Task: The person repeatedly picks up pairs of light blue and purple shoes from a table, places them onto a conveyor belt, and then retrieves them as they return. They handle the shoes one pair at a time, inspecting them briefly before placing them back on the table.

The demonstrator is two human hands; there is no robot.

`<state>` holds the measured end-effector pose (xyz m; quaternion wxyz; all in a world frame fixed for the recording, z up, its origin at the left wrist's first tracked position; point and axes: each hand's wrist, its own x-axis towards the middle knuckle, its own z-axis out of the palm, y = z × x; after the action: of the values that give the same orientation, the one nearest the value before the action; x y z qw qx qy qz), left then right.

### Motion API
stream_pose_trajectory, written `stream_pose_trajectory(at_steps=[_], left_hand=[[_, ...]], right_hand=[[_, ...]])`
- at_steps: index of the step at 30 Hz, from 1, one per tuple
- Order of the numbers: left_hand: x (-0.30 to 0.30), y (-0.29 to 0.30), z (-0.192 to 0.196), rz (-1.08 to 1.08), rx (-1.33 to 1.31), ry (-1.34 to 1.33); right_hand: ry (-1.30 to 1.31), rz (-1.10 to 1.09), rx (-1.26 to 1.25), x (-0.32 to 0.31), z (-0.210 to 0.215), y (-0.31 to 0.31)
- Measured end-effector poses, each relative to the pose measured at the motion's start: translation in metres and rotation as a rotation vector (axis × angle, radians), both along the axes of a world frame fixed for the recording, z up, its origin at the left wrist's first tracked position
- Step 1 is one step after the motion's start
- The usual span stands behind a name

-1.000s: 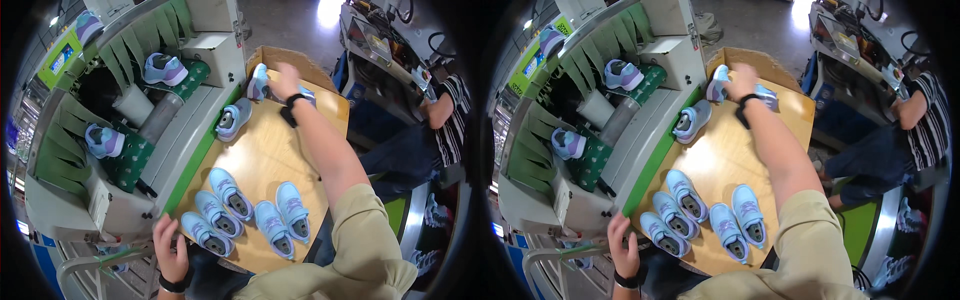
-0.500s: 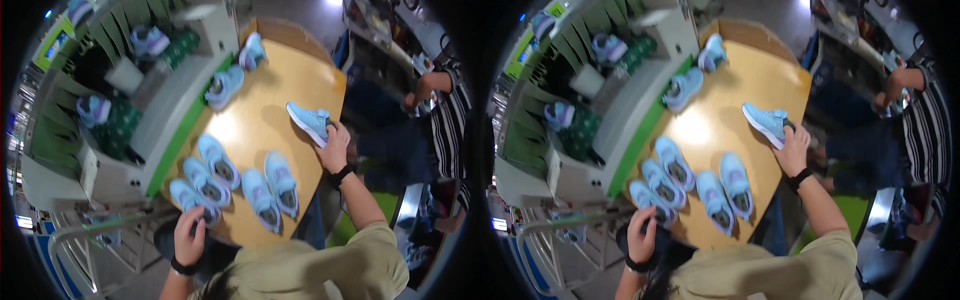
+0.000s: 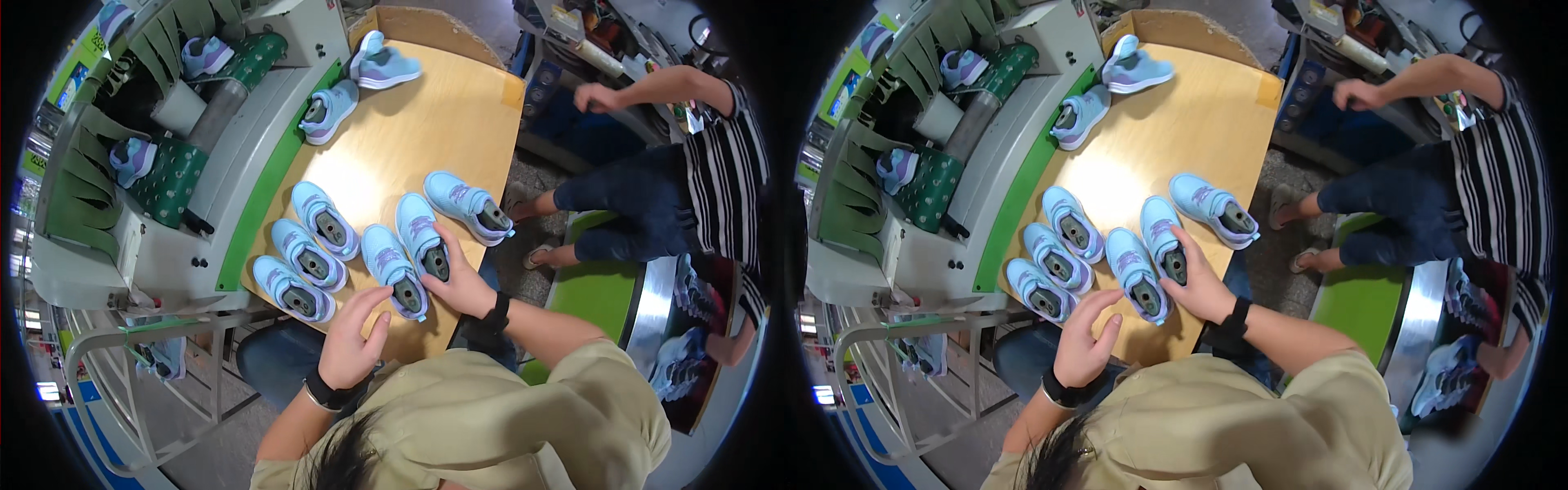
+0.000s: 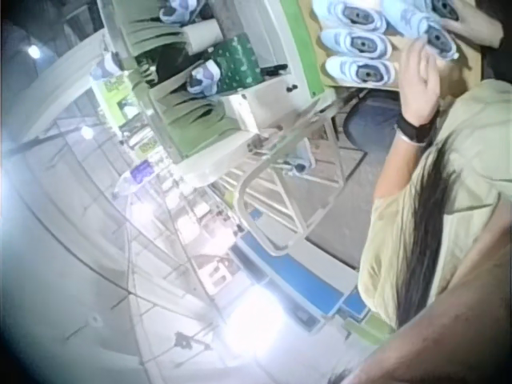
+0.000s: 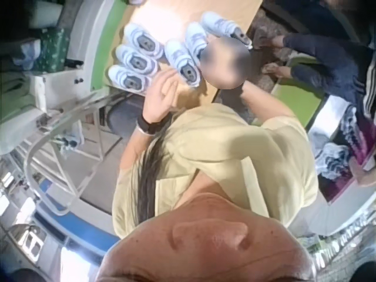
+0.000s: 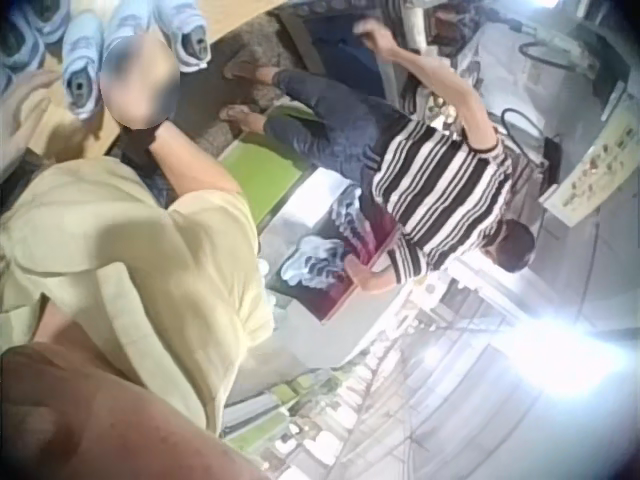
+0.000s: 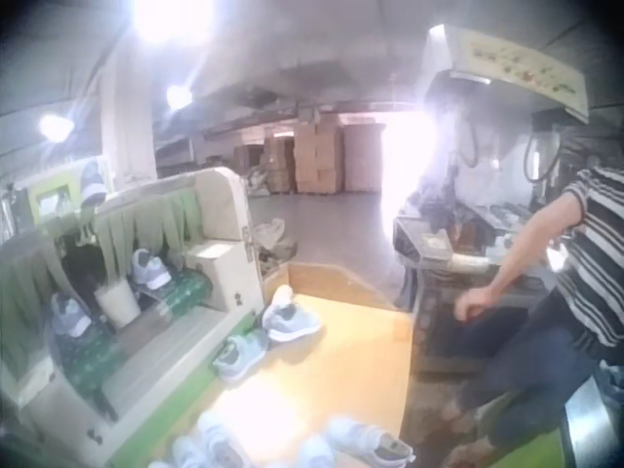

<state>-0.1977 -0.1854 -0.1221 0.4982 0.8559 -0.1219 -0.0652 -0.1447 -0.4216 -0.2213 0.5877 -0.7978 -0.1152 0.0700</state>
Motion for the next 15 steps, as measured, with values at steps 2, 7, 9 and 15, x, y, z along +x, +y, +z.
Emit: stream_pose_trajectory(at_steps=[2,7,9,15], left_hand=[[0.000,-0.009,0.000,0.031,-0.049,-0.006],[0.000,-0.034,-0.005,0.202,-0.520,0.111],[0.013,-0.039,0.004,0.261,-0.688,0.124],[0.054,0.037,0.065,0.454,-0.817,-0.007]], right_hand=[[0.118,-0.061,0.181,0.007,-0.003,-0.004],[-0.025,-0.052,0.249,-0.003,0.064,0.005],[-0.183,0.262,0.209,-0.015,0.097,0.010],[-0.420,-0.097,-0.538,0.044,0.076,-0.053]])
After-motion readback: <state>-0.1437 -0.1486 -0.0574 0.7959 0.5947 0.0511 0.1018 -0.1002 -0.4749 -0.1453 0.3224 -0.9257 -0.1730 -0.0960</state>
